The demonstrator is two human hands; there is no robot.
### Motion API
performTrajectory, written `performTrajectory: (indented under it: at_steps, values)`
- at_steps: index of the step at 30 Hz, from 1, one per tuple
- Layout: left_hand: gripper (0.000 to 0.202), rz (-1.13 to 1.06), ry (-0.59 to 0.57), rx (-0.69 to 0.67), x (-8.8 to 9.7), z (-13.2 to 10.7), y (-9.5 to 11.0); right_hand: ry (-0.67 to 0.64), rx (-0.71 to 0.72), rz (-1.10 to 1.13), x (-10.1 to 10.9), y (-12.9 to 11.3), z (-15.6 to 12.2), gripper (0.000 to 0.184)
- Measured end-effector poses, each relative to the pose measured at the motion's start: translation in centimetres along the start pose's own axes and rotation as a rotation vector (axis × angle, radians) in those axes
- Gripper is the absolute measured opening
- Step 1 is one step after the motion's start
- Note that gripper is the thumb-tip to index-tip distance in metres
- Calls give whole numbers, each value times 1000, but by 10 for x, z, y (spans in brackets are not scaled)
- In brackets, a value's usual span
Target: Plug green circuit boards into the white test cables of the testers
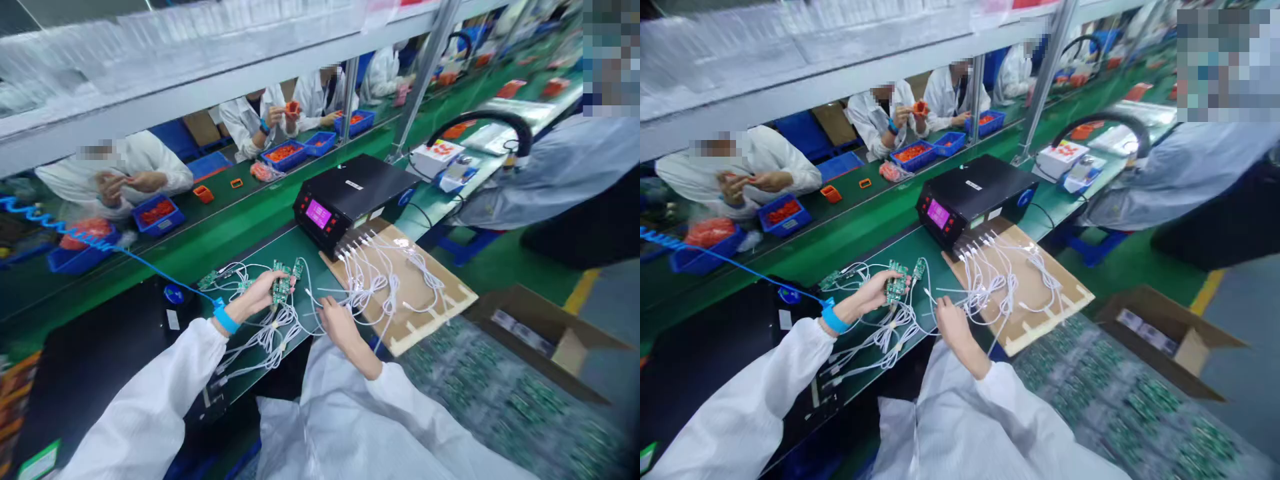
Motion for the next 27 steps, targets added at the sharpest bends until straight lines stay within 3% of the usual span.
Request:
performTrajectory:
  at_steps: [3,8,13,17,19,21,24,27]
  values:
    - [4,42,-11,-4,-12,-4,-4,-4,-27,41,-7,3,8,22]
    - [24,79,-23,-87,-38,8,-8,60,-93,97,-6,12,16,23]
    - [33,75,18,-195,-56,32,-7,283,-129,263,2,22,19,30]
    - [36,75,77,-261,-56,50,-6,478,-53,658,6,32,17,21]
    - [36,76,107,-291,-53,58,-7,486,-21,859,5,35,17,17]
    - [37,82,138,-320,-49,64,-7,456,-17,1004,4,36,17,28]
    - [42,101,164,-352,-45,67,-9,451,-44,1093,4,41,17,40]
    - [47,112,171,-380,-44,66,-9,554,-25,1031,11,47,14,38]
Point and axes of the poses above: each hand's wrist, its own z-axis towards the middle knuckle, its own x-axis out of the back of the hand, y = z × x, the point moved 9 cm from there along z, towards the middle knuckle, and after that the axes turned 2 degrees about -z, right-handed, at the moved point
